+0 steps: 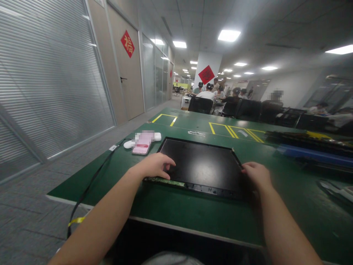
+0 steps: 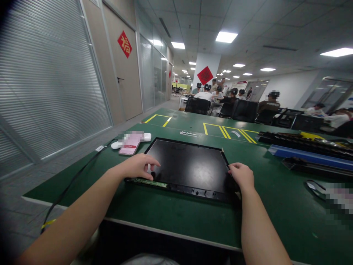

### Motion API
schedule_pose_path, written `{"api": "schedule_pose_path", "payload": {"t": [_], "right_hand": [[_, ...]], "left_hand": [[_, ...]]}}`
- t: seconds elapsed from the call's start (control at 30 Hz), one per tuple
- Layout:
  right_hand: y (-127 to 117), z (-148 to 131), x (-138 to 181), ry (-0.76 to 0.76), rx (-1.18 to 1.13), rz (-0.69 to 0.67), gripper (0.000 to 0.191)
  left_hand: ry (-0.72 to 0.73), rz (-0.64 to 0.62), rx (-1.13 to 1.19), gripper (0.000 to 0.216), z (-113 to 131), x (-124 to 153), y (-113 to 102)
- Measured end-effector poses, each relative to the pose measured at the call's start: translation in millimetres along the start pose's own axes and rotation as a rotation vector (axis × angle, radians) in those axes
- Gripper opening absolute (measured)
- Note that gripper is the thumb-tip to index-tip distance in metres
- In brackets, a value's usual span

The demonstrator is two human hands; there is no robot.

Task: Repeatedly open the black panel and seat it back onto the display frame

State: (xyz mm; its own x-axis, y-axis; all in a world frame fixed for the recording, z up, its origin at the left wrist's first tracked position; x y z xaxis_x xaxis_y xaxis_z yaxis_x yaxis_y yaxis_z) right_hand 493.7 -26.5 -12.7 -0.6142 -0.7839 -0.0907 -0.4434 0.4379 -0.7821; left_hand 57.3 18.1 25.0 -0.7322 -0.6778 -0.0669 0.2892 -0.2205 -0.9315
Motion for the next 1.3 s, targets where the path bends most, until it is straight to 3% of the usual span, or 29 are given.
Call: {"api": "schedule_pose_path", "payload": {"t": [0.17, 0.3, 0.37, 0.53, 0.63, 0.8, 1.0, 1.3], "right_hand": [[1, -1, 1, -0.036, 0.019, -0.002, 0.030], [1, 0, 0, -0.017, 0.023, -0.016, 0.029], [1, 0, 0, -0.011, 0.021, -0.023, 0.028], [2, 1, -1, -0.003, 0.016, -0.031, 0.028], [3, 3, -2, 0.003, 0.003, -0.040, 0.029], [5, 5, -3, -0.005, -0.024, -0.045, 0.028], [6, 6, -5, -0.030, -0.010, -0.039, 0.029], [6, 5, -3, -0.025, -0.012, -0.030, 0.028]], "left_hand": [[-0.018, -0.065, 0.040, 0.021, 2, -1, 7], [-0.013, -0.050, 0.090, 0.022, 2, -2, 9], [-0.054, 0.009, 0.105, 0.024, -3, -3, 7], [-0.307, 0.321, -0.004, 0.033, -32, -1, -5], [-0.434, 0.333, -0.088, 0.036, -48, 0, -5], [-0.481, 0.327, -0.159, 0.040, -59, 1, -1], [-0.461, 0.305, 0.017, 0.043, -67, 0, 9], [-0.568, 0.439, 0.326, 0.048, -81, 3, 5]]}}
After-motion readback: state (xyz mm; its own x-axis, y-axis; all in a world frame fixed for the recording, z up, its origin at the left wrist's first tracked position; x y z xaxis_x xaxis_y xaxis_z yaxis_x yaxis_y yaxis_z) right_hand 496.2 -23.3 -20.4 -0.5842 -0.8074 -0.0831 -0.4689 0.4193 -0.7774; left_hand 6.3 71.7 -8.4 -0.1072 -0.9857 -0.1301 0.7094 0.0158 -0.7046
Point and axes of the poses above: each hand's wrist, its own x-axis away from the middle knuckle, its own y-axis out of the palm, z = x × y, the point moved 5 cm from there along -x, towards the middle knuckle, and after that the axes turned 1 degree about -x, right-handed, at the moved point
